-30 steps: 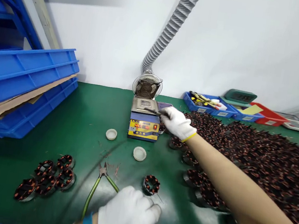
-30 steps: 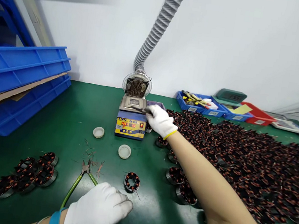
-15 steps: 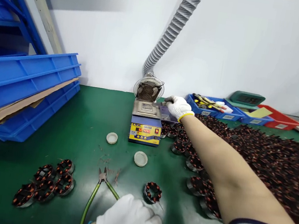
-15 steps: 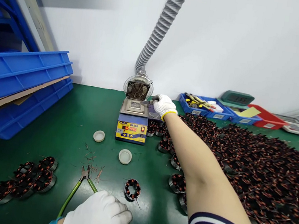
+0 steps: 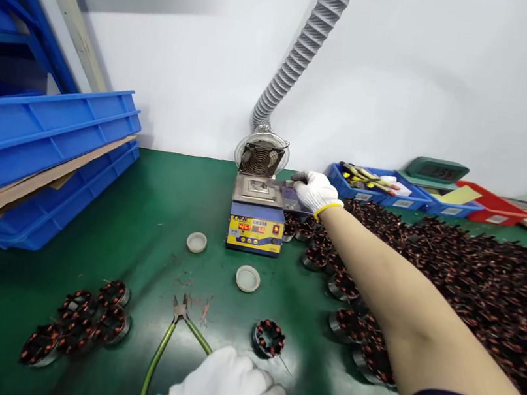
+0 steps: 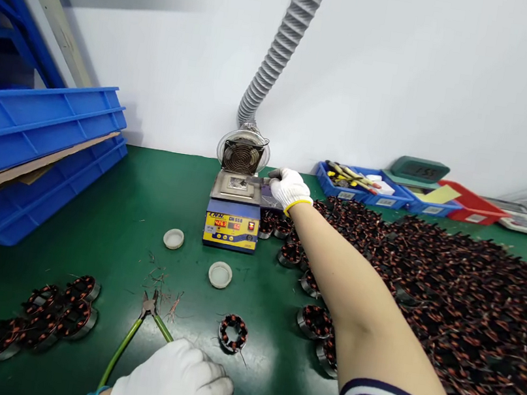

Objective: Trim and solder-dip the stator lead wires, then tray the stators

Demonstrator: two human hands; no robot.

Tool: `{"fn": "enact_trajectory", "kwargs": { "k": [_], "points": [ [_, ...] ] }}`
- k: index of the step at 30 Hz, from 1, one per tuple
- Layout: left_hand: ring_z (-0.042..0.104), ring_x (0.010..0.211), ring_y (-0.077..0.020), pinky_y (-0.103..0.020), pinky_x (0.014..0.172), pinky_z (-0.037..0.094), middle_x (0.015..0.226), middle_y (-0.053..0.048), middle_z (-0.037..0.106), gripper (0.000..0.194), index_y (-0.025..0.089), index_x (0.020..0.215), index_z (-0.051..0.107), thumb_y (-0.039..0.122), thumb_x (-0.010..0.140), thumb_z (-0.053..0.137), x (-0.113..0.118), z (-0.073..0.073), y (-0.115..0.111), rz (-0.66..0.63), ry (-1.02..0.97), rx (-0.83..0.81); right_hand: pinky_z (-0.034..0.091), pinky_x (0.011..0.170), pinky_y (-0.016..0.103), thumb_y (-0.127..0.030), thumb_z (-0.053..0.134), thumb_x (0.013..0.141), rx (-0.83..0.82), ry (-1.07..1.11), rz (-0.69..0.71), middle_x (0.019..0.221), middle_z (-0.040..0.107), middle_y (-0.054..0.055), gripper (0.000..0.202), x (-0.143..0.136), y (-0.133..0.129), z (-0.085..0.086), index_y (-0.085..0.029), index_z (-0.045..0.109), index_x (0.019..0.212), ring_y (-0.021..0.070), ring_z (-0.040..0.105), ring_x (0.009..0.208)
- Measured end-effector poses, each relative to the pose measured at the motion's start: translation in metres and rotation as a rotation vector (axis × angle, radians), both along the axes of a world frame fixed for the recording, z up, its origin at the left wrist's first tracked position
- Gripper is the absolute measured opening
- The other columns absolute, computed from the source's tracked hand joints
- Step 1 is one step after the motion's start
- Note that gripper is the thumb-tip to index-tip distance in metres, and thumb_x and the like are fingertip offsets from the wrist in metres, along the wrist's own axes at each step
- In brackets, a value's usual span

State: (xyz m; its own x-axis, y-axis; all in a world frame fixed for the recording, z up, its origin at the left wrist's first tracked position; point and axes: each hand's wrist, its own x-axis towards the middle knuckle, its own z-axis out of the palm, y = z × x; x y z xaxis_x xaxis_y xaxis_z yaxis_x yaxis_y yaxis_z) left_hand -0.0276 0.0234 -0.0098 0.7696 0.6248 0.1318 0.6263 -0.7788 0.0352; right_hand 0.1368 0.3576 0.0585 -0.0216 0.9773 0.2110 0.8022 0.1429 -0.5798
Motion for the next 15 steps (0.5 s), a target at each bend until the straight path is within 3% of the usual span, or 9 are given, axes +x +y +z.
{"fn": "enact_trajectory", "kwargs": {
  "k": [4,9,15],
  "points": [
    [0.06,0.055,-0.0187,-0.037,0.041,0.024,0.068,0.001,0.066,0.023,0.02,0.085,0.056,0.037,0.09,0.072,0.002,0.003,0.001,0.015,-0.003,0.006,0.052,0.1,0.033,-0.028,0.06,0.084,-0.016,0.029,-0.023,0.118,0.073,0.009,0.036,-0.012,0.006,-0.007,-0.021,0.075,0.116,0.0253,0.067,0.11],
    [0.057,0.052,-0.0172,-0.036,0.041,0.021,0.063,0.003,0.061,0.025,0.021,0.085,0.053,0.04,0.095,0.065,0.003,-0.008,-0.002,0.043,-0.077,0.127,0.052,0.1,0.035,-0.029,0.062,0.082,-0.039,0.052,0.01,0.117,0.073,0.007,0.037,-0.027,0.011,-0.012,-0.022,0.075,0.116,0.0256,0.067,0.109],
    [0.061,0.059,-0.0173,-0.034,0.044,0.025,0.071,0.002,0.065,0.021,0.02,0.09,0.051,0.036,0.097,0.062,0.001,-0.003,-0.002,0.018,0.004,0.012,0.053,0.097,0.031,-0.026,0.064,0.079,-0.077,0.076,0.046,0.107,0.076,0.003,0.034,-0.024,0.005,-0.014,-0.024,0.076,0.112,0.0202,0.07,0.099]
  ]
}}
